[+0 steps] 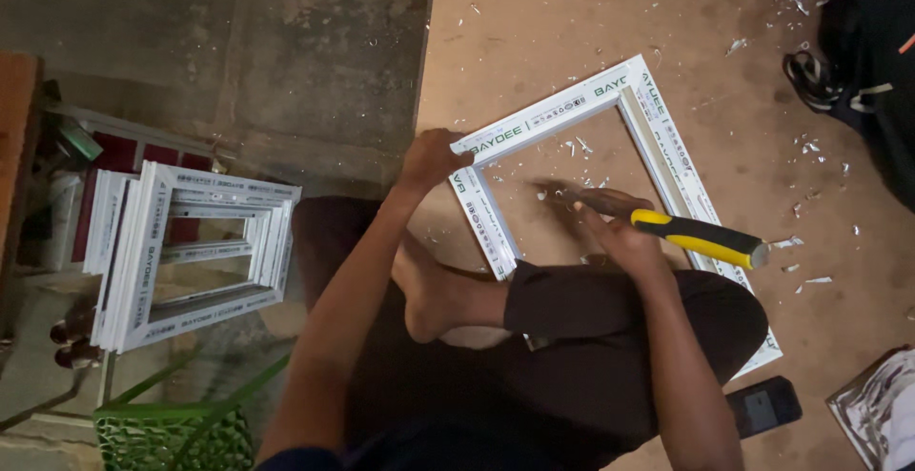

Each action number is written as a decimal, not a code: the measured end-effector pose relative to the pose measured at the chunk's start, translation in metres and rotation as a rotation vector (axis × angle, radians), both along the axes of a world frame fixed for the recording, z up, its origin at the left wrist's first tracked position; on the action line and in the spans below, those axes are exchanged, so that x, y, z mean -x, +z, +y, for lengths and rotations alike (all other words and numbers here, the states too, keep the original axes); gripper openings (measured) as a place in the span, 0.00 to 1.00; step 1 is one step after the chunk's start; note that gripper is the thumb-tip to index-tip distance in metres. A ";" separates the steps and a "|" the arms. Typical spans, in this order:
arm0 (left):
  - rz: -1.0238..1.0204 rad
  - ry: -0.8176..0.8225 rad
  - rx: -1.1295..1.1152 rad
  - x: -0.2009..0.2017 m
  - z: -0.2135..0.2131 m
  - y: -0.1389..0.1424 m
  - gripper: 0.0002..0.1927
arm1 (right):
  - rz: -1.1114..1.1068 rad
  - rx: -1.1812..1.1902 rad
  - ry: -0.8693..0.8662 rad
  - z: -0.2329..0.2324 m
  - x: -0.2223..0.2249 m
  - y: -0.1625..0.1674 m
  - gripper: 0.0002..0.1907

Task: The person sits on the floor with a white uPVC window frame and uses a hand file to file the edges and corners of the frame, repositioning the frame and working along its sides, then lifts the frame at the end.

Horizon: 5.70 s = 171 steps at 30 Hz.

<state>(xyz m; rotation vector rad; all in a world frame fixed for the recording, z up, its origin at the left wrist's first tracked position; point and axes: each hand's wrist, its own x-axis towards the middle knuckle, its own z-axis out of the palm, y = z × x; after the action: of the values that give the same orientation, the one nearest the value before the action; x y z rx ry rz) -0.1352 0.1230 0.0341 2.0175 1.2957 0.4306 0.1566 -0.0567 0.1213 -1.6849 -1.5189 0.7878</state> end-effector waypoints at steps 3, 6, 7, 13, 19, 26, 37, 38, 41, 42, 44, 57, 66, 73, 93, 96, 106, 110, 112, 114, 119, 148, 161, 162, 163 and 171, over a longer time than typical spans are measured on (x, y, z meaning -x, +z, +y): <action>-0.019 -0.020 -0.049 0.001 -0.001 -0.001 0.20 | -0.063 -0.185 0.079 0.001 0.000 -0.001 0.11; -0.067 -0.036 -0.151 0.001 -0.002 -0.008 0.18 | -0.087 -0.175 0.113 0.001 0.001 -0.005 0.11; -0.094 -0.026 -0.203 0.001 -0.003 -0.011 0.19 | -0.051 -0.100 0.074 0.001 0.002 -0.006 0.11; -0.222 0.072 -0.147 -0.002 -0.004 -0.010 0.15 | 0.042 -0.080 0.049 0.002 0.000 -0.013 0.11; -0.117 0.122 0.056 -0.009 -0.007 0.003 0.21 | 0.021 -0.150 0.083 0.001 -0.004 -0.015 0.10; -0.132 0.087 -0.068 -0.011 -0.004 -0.012 0.14 | 0.076 -0.039 0.017 -0.001 -0.004 -0.009 0.11; -0.365 -0.085 0.082 0.014 0.016 -0.009 0.12 | 0.065 0.004 -0.060 -0.002 -0.008 -0.007 0.12; -0.413 -0.086 0.141 0.016 0.018 -0.010 0.12 | 0.053 -0.031 -0.041 -0.002 -0.008 -0.008 0.12; -0.513 -0.115 0.219 0.022 0.021 -0.015 0.10 | -0.030 -0.157 0.022 -0.001 -0.008 -0.007 0.11; -0.577 -0.052 0.313 0.024 0.019 -0.017 0.11 | -0.066 -0.200 0.044 0.000 -0.008 -0.007 0.10; -0.703 0.077 0.499 0.027 0.014 -0.020 0.13 | -0.026 -0.108 -0.018 0.001 -0.008 -0.006 0.10; -0.327 0.276 -0.101 0.006 -0.008 -0.038 0.08 | 1.191 0.299 -0.318 0.046 0.063 -0.083 0.09; -0.481 0.618 -0.093 0.034 -0.015 -0.086 0.07 | 1.036 0.274 -0.414 0.088 0.126 -0.128 0.09; -0.589 0.921 0.193 0.057 -0.006 -0.101 0.15 | 1.000 0.264 -0.421 0.085 0.114 -0.147 0.05; -0.085 0.327 -0.455 0.036 -0.038 -0.012 0.19 | 1.100 0.365 -0.472 0.062 0.120 -0.126 0.07; -0.105 0.055 -0.259 0.013 -0.082 0.016 0.17 | 0.954 0.491 -0.451 0.022 0.122 -0.106 0.13; -0.373 0.158 0.225 0.002 -0.113 -0.026 0.17 | -0.957 -0.322 0.466 0.046 0.040 0.011 0.34; -0.402 0.199 0.416 -0.003 -0.108 -0.031 0.16 | -0.658 0.006 0.701 0.071 0.005 -0.034 0.40; -0.291 0.241 0.209 -0.009 -0.108 -0.025 0.15 | -0.448 0.341 0.694 0.066 -0.014 -0.059 0.33; -0.044 0.308 -0.248 -0.016 -0.110 -0.016 0.18 | -0.480 0.479 0.596 0.062 -0.032 -0.078 0.31; 0.109 -0.163 -0.493 -0.037 -0.107 -0.004 0.23 | -0.533 0.356 0.460 0.059 -0.053 -0.091 0.22; 0.298 -0.055 -0.406 -0.059 -0.089 -0.011 0.33 | -0.668 0.279 0.443 0.089 -0.016 -0.058 0.21; 0.267 -0.014 -0.394 -0.060 -0.090 -0.010 0.32 | -0.717 0.205 0.466 0.094 -0.009 -0.056 0.20; 0.293 -0.007 -0.419 -0.061 -0.090 -0.011 0.32 | -0.699 0.170 0.477 0.093 -0.009 -0.055 0.20; 0.289 0.009 -0.402 -0.061 -0.090 -0.011 0.33 | -0.680 0.143 0.487 0.094 -0.008 -0.054 0.19; 0.306 -0.016 -0.423 -0.056 -0.089 -0.010 0.31 | -0.723 0.234 0.467 0.096 0.002 -0.046 0.19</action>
<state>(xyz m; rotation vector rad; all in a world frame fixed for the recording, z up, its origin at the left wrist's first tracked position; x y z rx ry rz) -0.0793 0.0339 0.0241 2.5235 1.4614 0.4273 0.1547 0.0392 0.0757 -1.9287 -2.4602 0.6238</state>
